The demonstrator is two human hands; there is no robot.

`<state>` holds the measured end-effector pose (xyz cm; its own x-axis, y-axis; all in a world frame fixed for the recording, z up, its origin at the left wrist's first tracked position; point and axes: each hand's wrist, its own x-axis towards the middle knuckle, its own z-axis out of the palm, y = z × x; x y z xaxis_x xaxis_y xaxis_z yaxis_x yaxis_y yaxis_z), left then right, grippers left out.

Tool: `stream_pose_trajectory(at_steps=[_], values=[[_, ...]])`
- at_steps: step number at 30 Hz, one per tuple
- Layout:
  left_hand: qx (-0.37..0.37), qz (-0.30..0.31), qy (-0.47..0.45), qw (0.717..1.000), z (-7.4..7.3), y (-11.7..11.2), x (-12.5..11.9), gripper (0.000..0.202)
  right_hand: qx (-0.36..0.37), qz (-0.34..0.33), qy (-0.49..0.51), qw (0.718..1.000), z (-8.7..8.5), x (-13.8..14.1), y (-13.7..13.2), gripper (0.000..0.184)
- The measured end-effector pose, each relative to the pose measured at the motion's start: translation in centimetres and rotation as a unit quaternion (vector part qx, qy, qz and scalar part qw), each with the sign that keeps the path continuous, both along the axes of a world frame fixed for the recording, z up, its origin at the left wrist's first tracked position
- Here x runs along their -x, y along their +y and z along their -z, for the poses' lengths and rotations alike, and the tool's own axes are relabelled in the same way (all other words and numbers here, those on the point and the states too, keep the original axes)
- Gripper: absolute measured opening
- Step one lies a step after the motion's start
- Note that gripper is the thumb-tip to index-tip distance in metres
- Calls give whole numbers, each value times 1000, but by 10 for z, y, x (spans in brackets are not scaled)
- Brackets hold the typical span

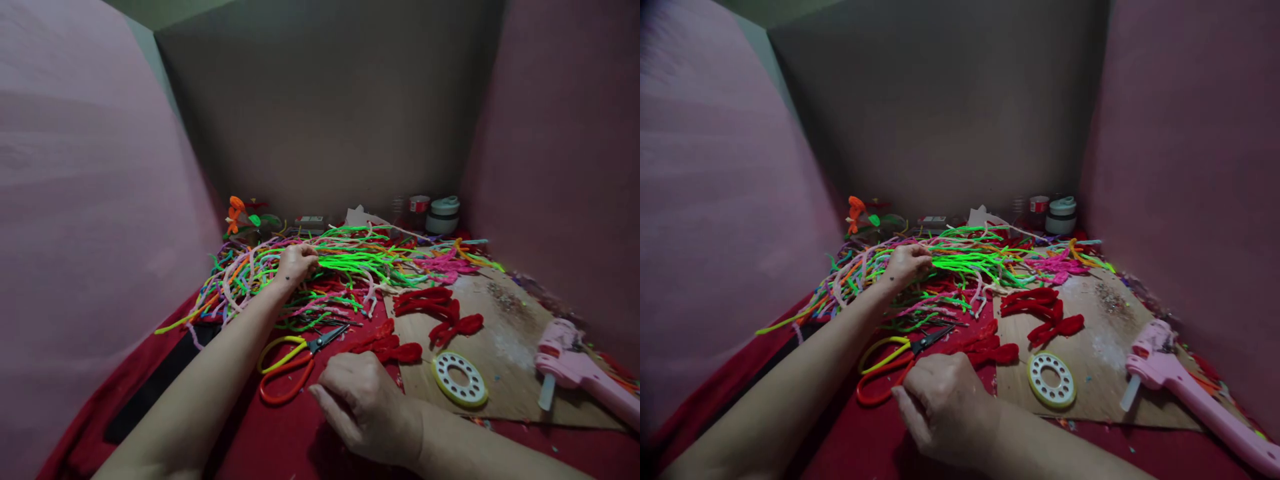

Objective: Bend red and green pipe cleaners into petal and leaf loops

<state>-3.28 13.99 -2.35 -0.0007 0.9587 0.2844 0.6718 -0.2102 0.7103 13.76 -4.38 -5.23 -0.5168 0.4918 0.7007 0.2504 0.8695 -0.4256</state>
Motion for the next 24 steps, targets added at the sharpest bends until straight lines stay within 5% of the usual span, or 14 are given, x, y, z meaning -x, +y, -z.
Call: stream_pose_trajectory(at_steps=[7,11,15,20,24], values=[[-13,94,76,993,-5,-18,2,14,12,-6,-10,1000,-2,-2,-2,23],[-61,184,198,961,1,-36,0,14,15,-14,-12,1000,-2,-2,-2,23],[-100,167,300,934,14,-41,-1,17,10,-2,-12,1000,-2,-2,-1,24],[-72,207,264,939,-2,-46,10,12,8,17,-2,1000,-3,-4,0,25],[26,200,67,977,-19,-57,20,15,8,22,-3,1000,-4,-4,1,25]])
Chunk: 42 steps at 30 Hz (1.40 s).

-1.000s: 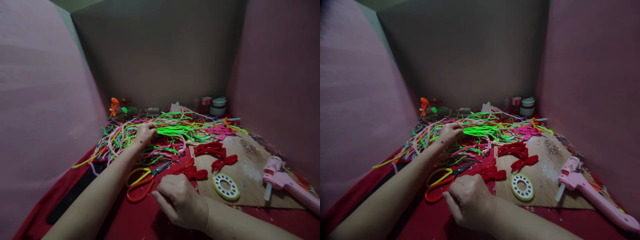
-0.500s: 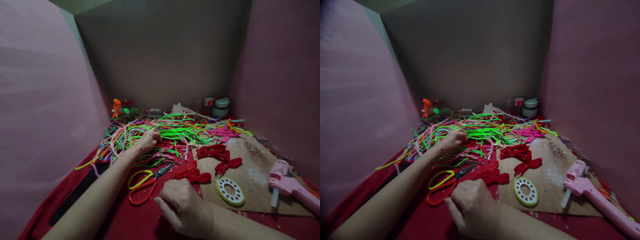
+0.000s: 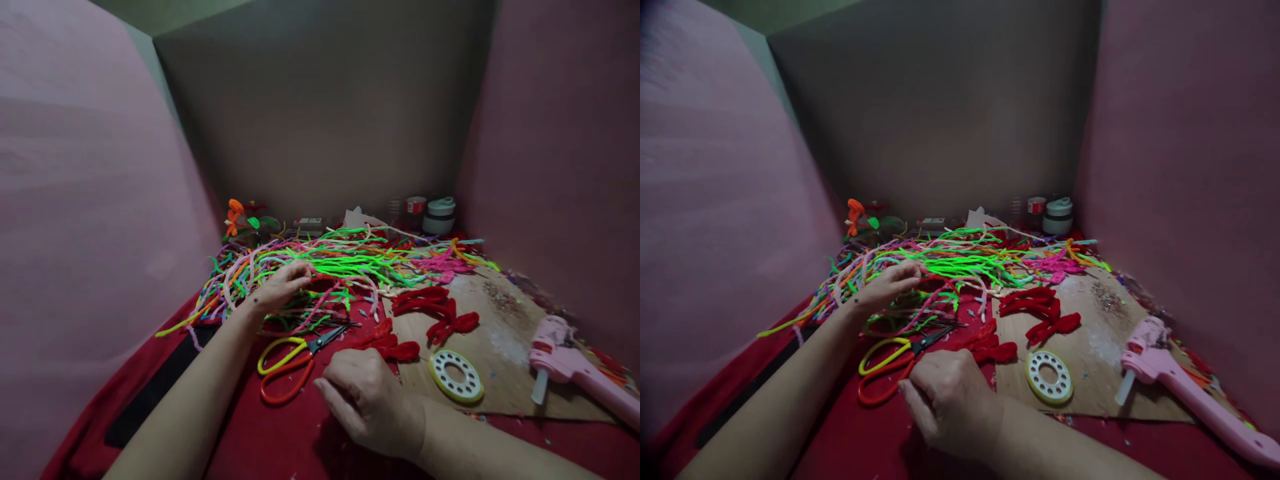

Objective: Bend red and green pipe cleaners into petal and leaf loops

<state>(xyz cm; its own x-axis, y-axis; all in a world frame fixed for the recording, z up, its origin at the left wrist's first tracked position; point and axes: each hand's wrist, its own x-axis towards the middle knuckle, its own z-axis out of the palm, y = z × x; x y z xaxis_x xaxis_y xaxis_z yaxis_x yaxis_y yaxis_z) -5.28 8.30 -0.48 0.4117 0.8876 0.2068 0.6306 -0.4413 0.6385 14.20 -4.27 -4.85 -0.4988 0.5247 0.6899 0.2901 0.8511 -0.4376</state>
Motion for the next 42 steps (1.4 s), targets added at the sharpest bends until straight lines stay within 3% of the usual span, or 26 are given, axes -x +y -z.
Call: stream_pose_trajectory(at_steps=[3,9,14,17,20,23,25,29,32,36,39,42], values=[[23,-68,-53,996,0,-2,0,15,7,2,-8,1000,-3,-1,1,26],[-39,-183,-145,972,8,2,-9,9,82,26,-24,996,-9,-9,2,25],[52,-110,-267,956,10,-2,-11,12,150,59,4,987,-26,-9,24,14],[75,-67,-309,946,11,-4,-10,19,141,121,-11,983,-40,4,54,24],[101,-24,-337,936,12,-5,-9,26,161,163,-70,971,-44,24,86,33],[102,2,-320,942,14,-6,-8,27,180,196,-111,957,-37,37,109,18],[79,21,-265,961,18,-5,-6,31,187,191,-108,957,-33,37,118,13],[-29,5,-34,999,33,5,-5,38,233,165,-66,956,-43,15,121,21],[-78,-39,59,994,46,14,-8,21,378,45,151,912,-64,-8,111,22],[-82,-45,57,994,48,18,-11,20,362,0,359,860,-89,-31,95,16],[-92,-43,48,994,38,11,-11,23,372,3,439,818,-91,-36,88,11],[-144,-71,20,987,21,-4,-14,21,453,-14,450,770,-81,-33,82,11]])
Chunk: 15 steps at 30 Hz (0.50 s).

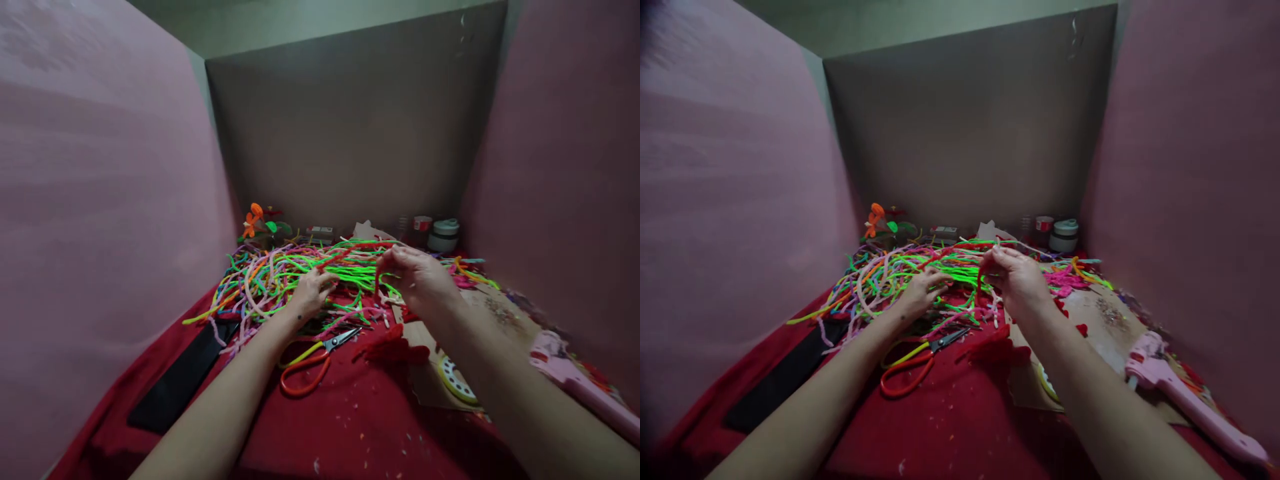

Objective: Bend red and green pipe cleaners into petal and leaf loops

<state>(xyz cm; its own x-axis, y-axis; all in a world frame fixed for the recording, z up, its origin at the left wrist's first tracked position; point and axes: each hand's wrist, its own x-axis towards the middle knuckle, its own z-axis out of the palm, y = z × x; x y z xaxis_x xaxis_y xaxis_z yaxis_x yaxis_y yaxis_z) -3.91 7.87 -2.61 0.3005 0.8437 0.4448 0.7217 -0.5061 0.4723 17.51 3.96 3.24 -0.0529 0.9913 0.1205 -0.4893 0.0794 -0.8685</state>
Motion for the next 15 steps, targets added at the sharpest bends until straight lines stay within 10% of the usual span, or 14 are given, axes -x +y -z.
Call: stream_pose_trajectory(at_steps=[2,6,11,15], values=[[-54,3,-60,997,-12,-15,-7,25,39,-23,47,998,9,5,-5,11],[70,107,-218,968,-29,-46,-31,38,51,-47,58,996,28,20,-16,16],[75,71,-319,942,-32,-58,-46,22,61,-79,-10,995,42,33,-27,24],[148,49,-520,839,-32,-42,-33,18,99,-187,-79,974,45,33,-40,27]])
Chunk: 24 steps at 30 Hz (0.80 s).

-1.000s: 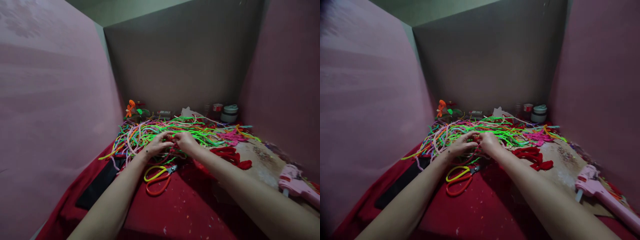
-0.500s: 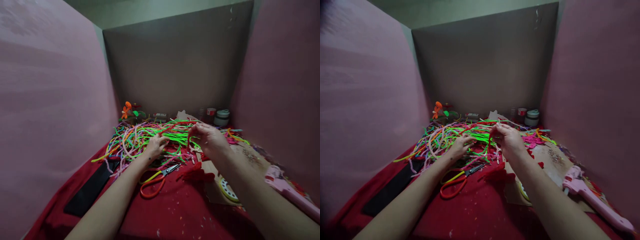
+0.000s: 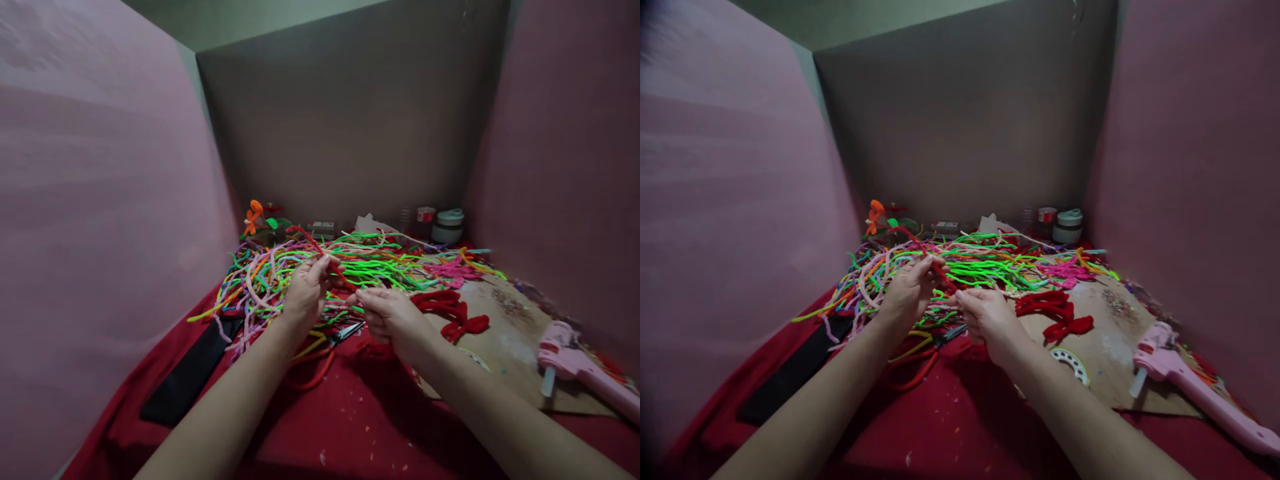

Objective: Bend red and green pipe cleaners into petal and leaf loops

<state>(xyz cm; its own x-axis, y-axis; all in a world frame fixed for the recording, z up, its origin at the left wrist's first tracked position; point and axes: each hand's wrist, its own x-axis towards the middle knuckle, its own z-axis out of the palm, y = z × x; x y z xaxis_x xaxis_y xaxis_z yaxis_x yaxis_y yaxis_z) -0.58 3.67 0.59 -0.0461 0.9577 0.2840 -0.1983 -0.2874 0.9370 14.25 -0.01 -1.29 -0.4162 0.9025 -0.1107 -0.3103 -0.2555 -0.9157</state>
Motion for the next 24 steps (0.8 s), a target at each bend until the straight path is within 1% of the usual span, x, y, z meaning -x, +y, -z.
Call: stream_pose_trajectory(at_steps=[2,3,6,11,14,17,20,24], values=[[48,6,-108,993,-1,9,9,13,15,-18,-12,1000,3,-3,-7,27],[60,6,-141,988,-1,13,13,10,23,-19,-19,999,5,-4,-10,28],[60,0,-188,980,-2,19,21,6,49,-18,-27,998,11,-5,-19,28],[58,-41,-197,978,0,24,29,7,70,-12,-45,996,21,-1,-26,25],[61,-71,-222,970,-3,27,37,9,70,-30,-38,996,27,-2,-25,23],[62,-85,-235,966,-7,30,45,14,61,-39,-18,997,32,-4,-23,24],[60,-102,-223,968,-9,31,51,13,47,-42,-21,998,32,-5,-24,28],[43,-130,-184,973,-7,34,57,6,25,-38,-65,997,28,-5,-26,30]])
